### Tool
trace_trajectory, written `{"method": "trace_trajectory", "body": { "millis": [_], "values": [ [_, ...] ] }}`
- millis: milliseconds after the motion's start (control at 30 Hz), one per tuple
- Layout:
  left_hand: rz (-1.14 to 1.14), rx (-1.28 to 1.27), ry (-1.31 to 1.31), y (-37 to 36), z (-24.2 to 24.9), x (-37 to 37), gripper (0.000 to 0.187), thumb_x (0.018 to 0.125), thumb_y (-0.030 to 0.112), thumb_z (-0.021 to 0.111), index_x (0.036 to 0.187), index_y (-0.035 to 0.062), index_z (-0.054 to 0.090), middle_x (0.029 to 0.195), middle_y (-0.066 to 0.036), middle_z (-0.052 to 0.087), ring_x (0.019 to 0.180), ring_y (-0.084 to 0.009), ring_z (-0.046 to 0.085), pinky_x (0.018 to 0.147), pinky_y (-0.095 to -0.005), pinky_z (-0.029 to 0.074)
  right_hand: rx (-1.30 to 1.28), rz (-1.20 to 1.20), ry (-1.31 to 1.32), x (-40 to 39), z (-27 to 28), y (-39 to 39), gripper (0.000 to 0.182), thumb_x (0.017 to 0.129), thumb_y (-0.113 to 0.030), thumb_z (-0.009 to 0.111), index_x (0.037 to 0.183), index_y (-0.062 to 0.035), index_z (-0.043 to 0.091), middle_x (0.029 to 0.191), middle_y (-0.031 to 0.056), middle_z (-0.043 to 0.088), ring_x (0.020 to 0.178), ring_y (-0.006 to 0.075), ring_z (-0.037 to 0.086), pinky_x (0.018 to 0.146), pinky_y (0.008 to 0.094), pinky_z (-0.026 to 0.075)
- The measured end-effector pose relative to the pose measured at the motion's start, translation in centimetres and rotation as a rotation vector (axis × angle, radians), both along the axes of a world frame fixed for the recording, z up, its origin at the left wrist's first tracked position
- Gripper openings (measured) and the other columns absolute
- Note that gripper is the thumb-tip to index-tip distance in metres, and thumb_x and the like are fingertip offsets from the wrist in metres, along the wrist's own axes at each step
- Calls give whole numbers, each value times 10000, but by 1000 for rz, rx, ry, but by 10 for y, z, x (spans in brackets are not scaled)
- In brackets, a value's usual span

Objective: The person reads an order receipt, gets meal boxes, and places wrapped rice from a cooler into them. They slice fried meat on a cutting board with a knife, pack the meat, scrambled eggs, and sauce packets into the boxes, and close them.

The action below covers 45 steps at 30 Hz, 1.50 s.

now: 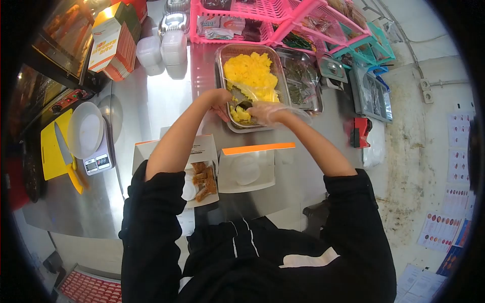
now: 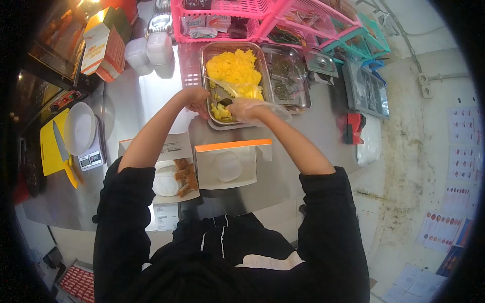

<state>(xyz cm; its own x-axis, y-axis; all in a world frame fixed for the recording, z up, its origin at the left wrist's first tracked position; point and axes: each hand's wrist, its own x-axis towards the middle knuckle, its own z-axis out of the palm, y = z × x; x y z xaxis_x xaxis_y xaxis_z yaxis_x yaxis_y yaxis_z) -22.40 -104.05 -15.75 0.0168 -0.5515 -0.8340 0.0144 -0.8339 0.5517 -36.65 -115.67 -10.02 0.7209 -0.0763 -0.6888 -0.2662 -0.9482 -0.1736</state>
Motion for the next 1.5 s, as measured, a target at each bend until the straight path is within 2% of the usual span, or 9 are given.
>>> {"method": "trace_trajectory", "body": {
  "millis": [167, 367, 633, 900, 933, 1033, 1167, 1233, 1500],
  "values": [
    [-268, -142, -255, -2, -4, -4, 282, 851, 150, 407, 802, -14, 632, 743, -130, 664, 555, -163, 636, 327, -254, 386, -159, -221, -320, -2, -7, 46, 268, 809, -182, 448, 1006, -17, 527, 917, 227, 592, 898, 362, 569, 766, 435, 441],
    [-58, -124, -333, -2, 2, -11, 162, 775, 51, 521, 707, -45, 633, 664, -141, 646, 500, -153, 611, 320, -241, 395, -44, -145, -156, -8, 28, 45, 271, 797, -196, 474, 988, -13, 533, 893, 215, 600, 886, 354, 576, 757, 430, 449],
    [76, 3, -137, -4, 2, -10, 304, 855, 84, 324, 933, -64, 577, 731, -168, 646, 582, -185, 645, 324, -223, 383, -47, 64, -211, -9, 26, 31, 397, 761, -382, 563, 911, -14, 573, 877, 219, 598, 858, 356, 578, 741, 429, 450],
    [-44, -26, -38, 0, 5, -3, 410, 911, 267, 261, 928, -21, 554, 834, -162, 655, 685, -199, 659, 396, -210, 407, -46, -66, -334, 16, -30, 31, 230, 818, -153, 436, 917, -10, 587, 948, 219, 587, 888, 337, 578, 743, 422, 444],
    [8, 27, -10, 0, 7, -5, 450, 923, 305, 226, 941, -17, 539, 858, -165, 654, 700, -197, 659, 414, -212, 415, 11, -847, -330, 33, -76, 33, 374, 850, -310, 382, 956, 3, 557, 1065, 286, 519, 1001, 381, 509, 832, 417, 408],
    [1, 20, -26, 3, 12, -6, 506, 935, 355, 196, 969, -33, 520, 875, -166, 652, 722, -183, 658, 424, -215, 422, -168, -1180, -995, 51, -83, 64, 392, 824, -205, 485, 1166, -24, 427, 1017, 183, 561, 927, 320, 557, 786, 398, 443],
    [-56, 14, 16, 0, 0, -2, 562, 938, 392, 169, 953, -44, 522, 880, -167, 651, 738, -173, 657, 425, -211, 429, 39, -1077, -976, 49, -101, 27, 461, 840, -250, 459, 1218, -6, 358, 1008, 290, 535, 969, 395, 524, 820, 427, 415],
    [-7, 49, 2, 0, 2, -4, 556, 947, 377, 159, 958, -44, 522, 879, -163, 653, 718, -160, 657, 425, -200, 419, 116, -478, -573, 43, -87, 18, 536, 832, -209, 464, 1274, -9, 237, 920, 274, 561, 887, 398, 554, 758, 437, 440],
    [-74, -95, -88, 3, 8, -4, 435, 960, 257, 222, 893, -48, 525, 821, -174, 653, 655, -175, 659, 372, -209, 424, -160, -182, -363, 8, -31, 48, 410, 797, -108, 443, 1169, 18, 327, 896, 222, 600, 842, 354, 592, 709, 420, 466]
  ]
}}
